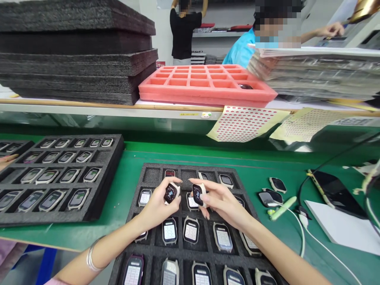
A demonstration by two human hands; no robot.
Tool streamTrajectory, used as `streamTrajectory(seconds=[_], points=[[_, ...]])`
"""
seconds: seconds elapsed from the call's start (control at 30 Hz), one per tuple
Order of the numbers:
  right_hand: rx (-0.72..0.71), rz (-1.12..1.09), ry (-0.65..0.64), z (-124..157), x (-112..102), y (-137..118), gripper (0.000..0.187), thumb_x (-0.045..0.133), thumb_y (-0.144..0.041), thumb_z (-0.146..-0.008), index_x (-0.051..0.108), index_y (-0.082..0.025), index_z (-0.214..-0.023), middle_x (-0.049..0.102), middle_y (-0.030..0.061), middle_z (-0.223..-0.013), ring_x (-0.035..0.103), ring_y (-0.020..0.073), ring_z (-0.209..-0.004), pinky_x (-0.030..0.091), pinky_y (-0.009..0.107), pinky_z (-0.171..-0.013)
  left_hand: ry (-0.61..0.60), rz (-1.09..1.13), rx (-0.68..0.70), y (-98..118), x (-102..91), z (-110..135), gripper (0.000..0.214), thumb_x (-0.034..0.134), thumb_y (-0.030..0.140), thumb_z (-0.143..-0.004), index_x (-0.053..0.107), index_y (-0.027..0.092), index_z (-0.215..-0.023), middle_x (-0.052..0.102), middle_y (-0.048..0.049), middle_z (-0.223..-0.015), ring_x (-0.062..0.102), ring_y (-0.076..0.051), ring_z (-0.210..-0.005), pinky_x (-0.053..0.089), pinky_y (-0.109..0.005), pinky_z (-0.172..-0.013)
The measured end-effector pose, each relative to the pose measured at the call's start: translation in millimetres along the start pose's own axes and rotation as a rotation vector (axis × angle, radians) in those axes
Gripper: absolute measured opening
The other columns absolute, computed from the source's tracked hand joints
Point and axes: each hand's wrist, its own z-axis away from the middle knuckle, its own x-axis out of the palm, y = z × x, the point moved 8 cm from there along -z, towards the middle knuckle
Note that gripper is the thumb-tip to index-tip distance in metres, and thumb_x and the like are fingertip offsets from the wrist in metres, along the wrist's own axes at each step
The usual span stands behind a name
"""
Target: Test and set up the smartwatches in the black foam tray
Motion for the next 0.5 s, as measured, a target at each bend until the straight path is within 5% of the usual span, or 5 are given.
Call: streamTrajectory(seconds=[0.5], points=[[-0.015,0.01,-0.013,0.5,-0.5,-0.7,0.046,0.07,-0.033,-0.083,0.058,-0.017,-0.125,0.058,0.0042,-0.079,0.055,0.012,-0.052,0.045,0.022,-0.046,0.015,0.024,-0.027,-1.5,-1.3,0.3,0.033,0.053,0.015,-0.08,0.048,0.021,-0.112,0.051,0.0017,-0.081,0.049,-0.013,-0.07,0.04,-0.023,-0.066]])
